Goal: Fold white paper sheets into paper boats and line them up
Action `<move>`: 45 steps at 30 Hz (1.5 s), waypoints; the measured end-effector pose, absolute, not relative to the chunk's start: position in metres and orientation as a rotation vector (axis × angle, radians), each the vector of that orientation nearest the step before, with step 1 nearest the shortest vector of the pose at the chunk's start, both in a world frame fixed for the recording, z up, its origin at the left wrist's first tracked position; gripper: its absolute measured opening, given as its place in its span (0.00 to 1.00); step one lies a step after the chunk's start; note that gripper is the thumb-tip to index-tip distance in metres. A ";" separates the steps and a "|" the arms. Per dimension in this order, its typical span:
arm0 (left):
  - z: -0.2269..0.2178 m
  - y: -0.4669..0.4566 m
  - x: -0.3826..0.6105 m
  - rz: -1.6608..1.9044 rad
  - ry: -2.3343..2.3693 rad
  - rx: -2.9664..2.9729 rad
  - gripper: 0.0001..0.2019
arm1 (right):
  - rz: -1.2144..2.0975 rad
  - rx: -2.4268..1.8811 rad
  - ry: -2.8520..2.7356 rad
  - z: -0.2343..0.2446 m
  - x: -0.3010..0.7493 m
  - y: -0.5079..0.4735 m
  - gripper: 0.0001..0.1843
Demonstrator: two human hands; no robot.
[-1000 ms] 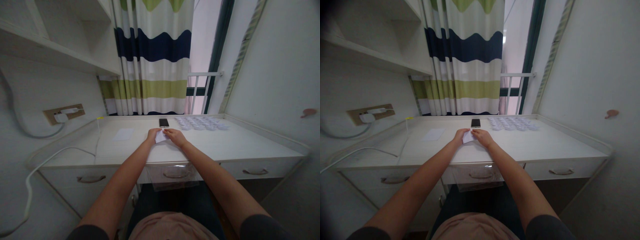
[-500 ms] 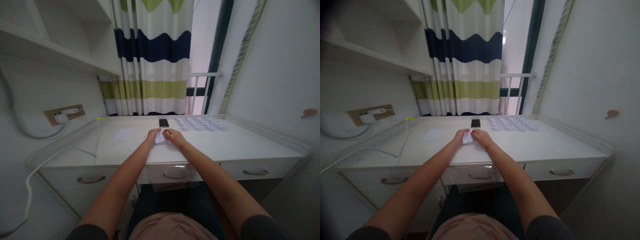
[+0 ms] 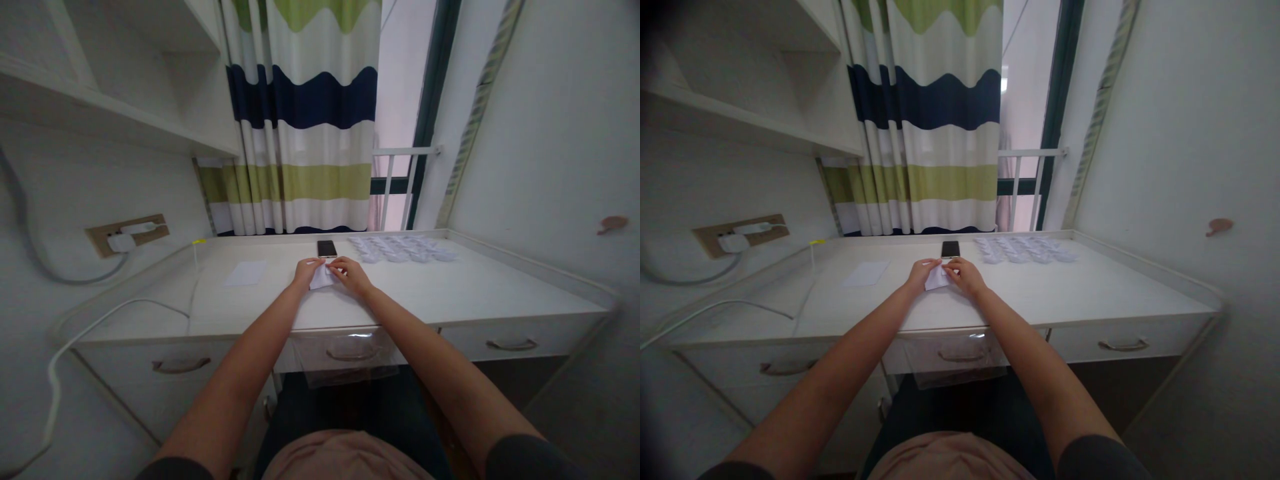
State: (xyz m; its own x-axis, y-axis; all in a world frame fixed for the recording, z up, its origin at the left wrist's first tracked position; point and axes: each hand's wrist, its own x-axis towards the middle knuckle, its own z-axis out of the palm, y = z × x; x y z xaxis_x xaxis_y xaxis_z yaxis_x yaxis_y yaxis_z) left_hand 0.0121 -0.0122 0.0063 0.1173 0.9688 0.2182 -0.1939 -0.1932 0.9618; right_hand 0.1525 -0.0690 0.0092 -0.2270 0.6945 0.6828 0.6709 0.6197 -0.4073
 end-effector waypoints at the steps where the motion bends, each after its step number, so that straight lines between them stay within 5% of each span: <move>1: 0.007 -0.013 0.012 1.334 0.874 1.311 0.16 | 0.156 -1.073 -1.888 0.008 0.155 -0.066 0.13; 6: 0.010 -0.018 0.013 1.351 0.864 1.436 0.14 | 0.629 -1.011 -1.598 0.000 0.163 -0.053 0.22; 13: 0.011 -0.020 0.015 1.322 0.867 1.437 0.14 | 0.894 -1.040 -1.539 0.002 0.163 -0.058 0.19; 22: 0.011 -0.028 0.016 1.096 0.728 1.294 0.22 | 0.889 -0.984 -1.364 0.002 0.169 -0.053 0.21; 45: 0.009 -0.029 0.016 1.037 0.791 1.839 0.18 | 0.733 -1.016 -1.377 0.008 0.173 -0.058 0.14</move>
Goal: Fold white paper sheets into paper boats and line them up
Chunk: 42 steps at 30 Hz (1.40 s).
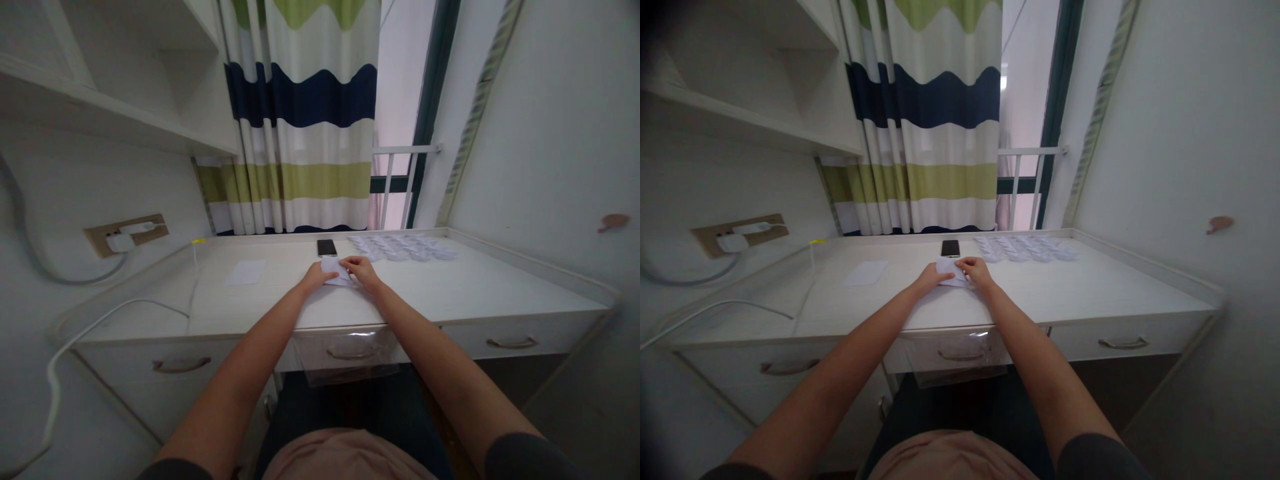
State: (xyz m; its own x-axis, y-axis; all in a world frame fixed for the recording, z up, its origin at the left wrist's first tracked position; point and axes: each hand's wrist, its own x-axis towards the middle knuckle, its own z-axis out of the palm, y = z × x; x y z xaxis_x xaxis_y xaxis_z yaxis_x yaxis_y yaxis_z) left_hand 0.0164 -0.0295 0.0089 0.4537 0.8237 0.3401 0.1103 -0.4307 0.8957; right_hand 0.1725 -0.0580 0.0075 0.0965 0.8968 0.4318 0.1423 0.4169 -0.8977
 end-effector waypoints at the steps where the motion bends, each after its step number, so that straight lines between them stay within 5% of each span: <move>1: 0.009 -0.029 0.017 1.029 0.791 1.837 0.18 | 0.728 -1.017 -1.382 0.008 0.173 -0.058 0.14; 42: 0.007 -0.026 0.015 1.045 0.995 1.717 0.17 | 0.654 -1.131 -1.481 -0.002 0.177 -0.047 0.17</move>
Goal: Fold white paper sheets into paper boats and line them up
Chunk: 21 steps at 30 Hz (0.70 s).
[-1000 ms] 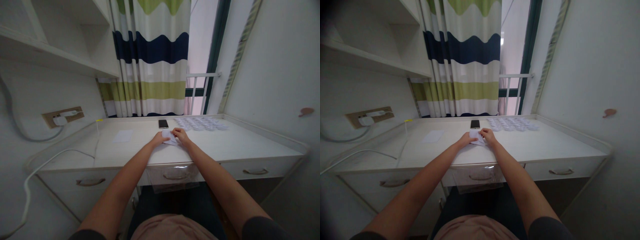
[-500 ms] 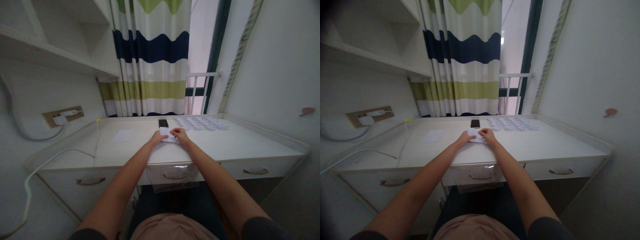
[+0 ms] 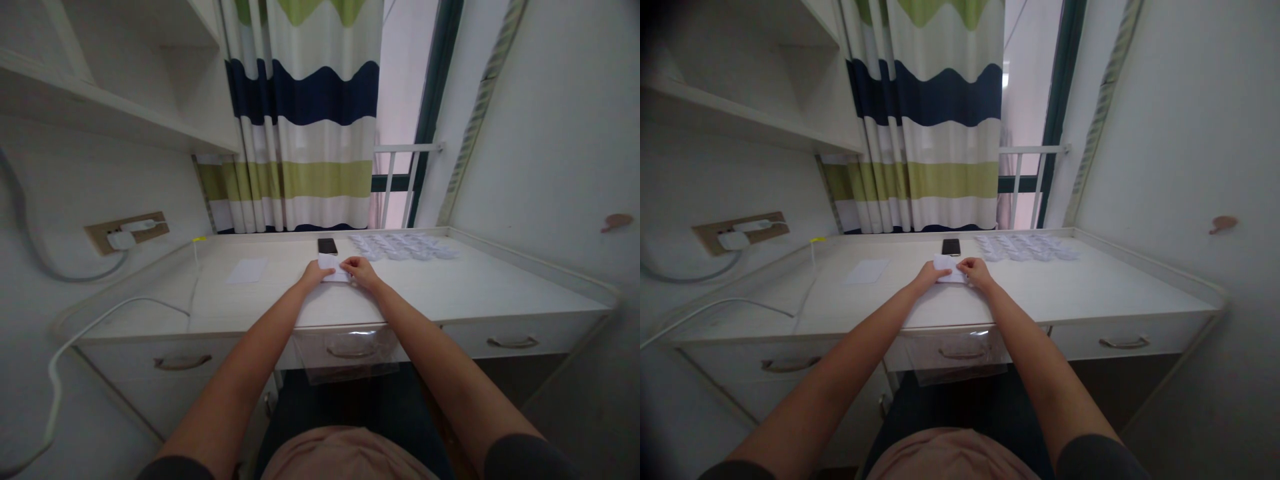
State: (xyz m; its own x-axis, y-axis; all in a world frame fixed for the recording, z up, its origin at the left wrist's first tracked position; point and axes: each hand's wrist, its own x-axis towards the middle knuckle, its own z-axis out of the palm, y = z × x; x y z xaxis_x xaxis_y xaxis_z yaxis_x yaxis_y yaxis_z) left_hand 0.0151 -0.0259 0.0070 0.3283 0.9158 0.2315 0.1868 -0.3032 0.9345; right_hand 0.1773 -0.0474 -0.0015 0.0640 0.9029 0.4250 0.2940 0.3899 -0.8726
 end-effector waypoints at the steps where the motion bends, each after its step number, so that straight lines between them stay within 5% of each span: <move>1: 0.007 -0.026 0.015 1.041 0.996 1.715 0.18 | 0.651 -1.133 -1.478 -0.002 0.177 -0.047 0.17; 21: 0.003 -0.013 0.015 1.212 0.962 1.504 0.20 | 0.676 -1.110 -1.471 0.002 0.175 -0.051 0.16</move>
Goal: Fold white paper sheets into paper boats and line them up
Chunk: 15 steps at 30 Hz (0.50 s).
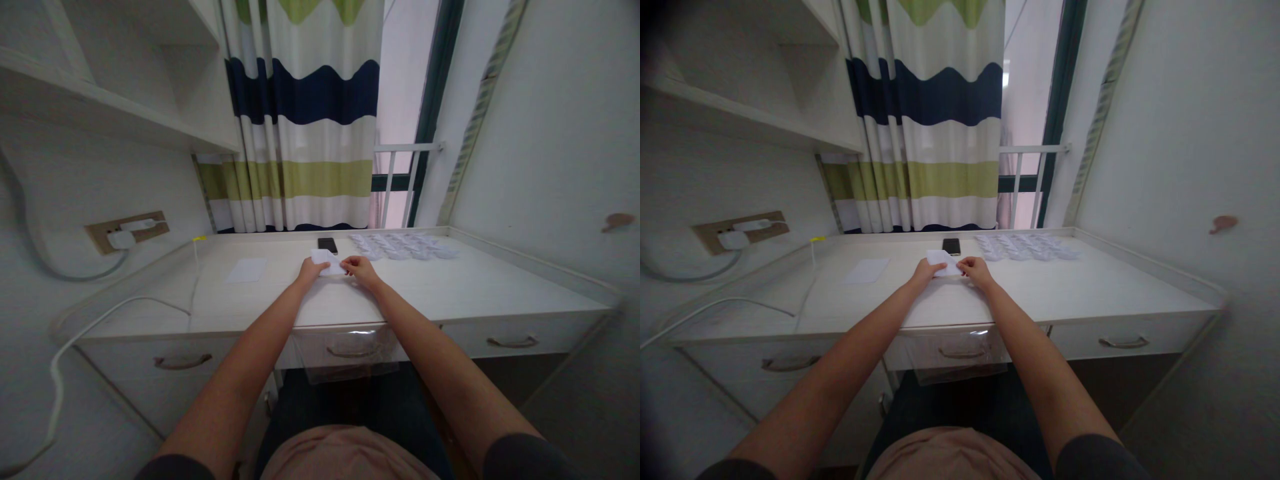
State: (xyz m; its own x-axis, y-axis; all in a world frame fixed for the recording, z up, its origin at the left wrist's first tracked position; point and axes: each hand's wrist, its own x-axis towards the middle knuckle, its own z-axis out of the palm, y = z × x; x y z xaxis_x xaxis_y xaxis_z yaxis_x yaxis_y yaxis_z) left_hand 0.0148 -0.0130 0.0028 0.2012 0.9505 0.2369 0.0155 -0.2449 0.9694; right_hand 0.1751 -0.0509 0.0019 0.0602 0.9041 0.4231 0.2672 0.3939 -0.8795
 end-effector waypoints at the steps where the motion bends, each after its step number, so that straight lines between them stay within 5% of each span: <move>1: 0.003 -0.013 0.015 1.222 0.968 1.514 0.20 | 0.683 -1.102 -1.471 0.002 0.175 -0.051 0.16; 15: 0.004 -0.024 0.017 0.974 0.882 1.894 0.13 | 0.700 -1.068 -1.431 0.002 0.174 -0.051 0.16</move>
